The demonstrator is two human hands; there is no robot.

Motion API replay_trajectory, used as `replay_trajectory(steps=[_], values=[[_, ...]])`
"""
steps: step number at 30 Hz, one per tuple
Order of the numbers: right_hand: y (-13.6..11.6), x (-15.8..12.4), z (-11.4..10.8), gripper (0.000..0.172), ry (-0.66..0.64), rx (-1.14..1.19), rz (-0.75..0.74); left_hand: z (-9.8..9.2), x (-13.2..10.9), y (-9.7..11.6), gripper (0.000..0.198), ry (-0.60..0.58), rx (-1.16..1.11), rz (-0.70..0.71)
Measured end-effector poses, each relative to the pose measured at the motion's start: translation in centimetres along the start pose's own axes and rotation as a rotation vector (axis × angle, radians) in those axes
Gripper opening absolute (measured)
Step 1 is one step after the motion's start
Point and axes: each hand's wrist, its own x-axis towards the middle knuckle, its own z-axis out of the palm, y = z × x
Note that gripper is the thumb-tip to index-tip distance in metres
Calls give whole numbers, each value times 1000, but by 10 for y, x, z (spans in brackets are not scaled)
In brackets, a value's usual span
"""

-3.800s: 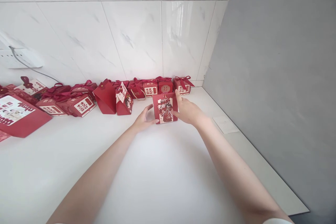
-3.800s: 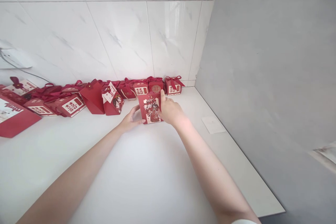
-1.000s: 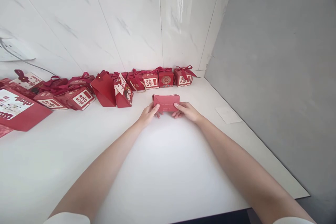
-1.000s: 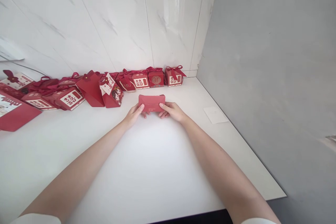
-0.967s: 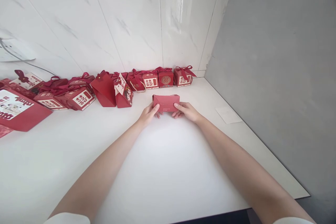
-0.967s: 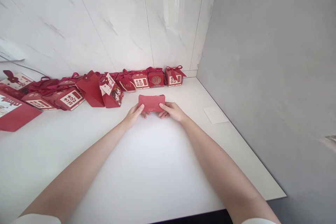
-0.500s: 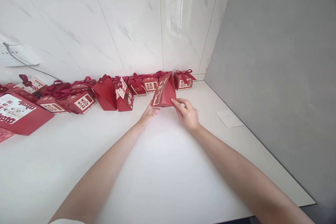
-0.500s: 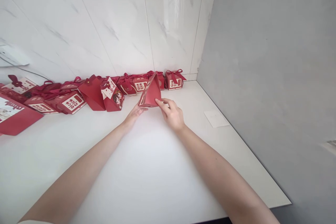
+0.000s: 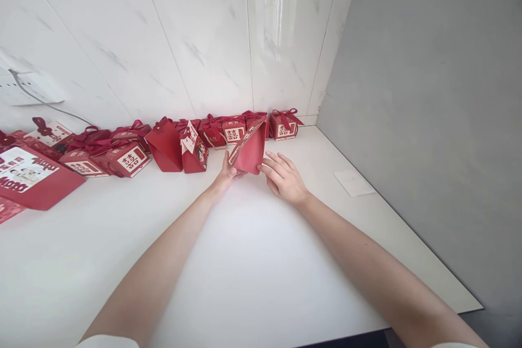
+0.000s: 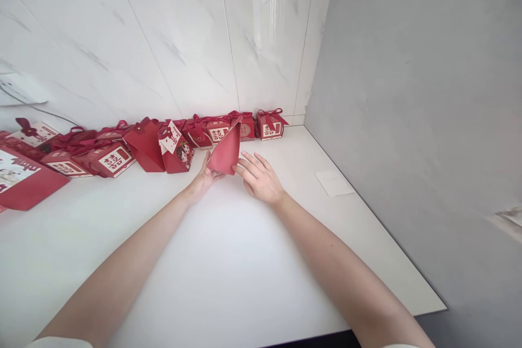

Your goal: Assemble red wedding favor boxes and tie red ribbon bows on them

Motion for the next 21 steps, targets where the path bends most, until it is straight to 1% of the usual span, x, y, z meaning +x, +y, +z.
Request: replay_trajectory(steps=[2, 4, 7, 9, 11, 12, 14, 16, 18, 21], values=[[-1, 0, 0, 38, -1, 8, -11, -2, -1, -1, 128, -14, -44, 8], [-3, 1, 0, 37, -15, 8, -30, -3, -3, -3, 126, -14, -89, 25], [-7, 4, -1, 32, -58, 12, -109, -4, -4, -4, 114, 36, -87, 57], [-11, 5, -1, 28, -67, 20, -158, -3, -3, -4, 101, 91, -18, 75], [-14, 5, 0, 25, -40, 10, -158, 1, -2, -4, 89, 139, 56, 97], [-15, 4, 1, 25, -12, -8, -133, 3, -1, -4, 88, 155, 98, 118], [-16, 3, 3, 28, 50, -56, -58, 9, -1, -4, 94, 143, 194, 169], [-16, 2, 4, 31, 96, -96, -6, 14, -3, -6, 102, 84, 312, 219], [-17, 2, 5, 28, 117, -107, -17, 18, -4, -8, 104, 34, 408, 253], [-18, 4, 4, 20, 119, -79, -47, 21, -6, -11, 106, 39, 469, 277]])
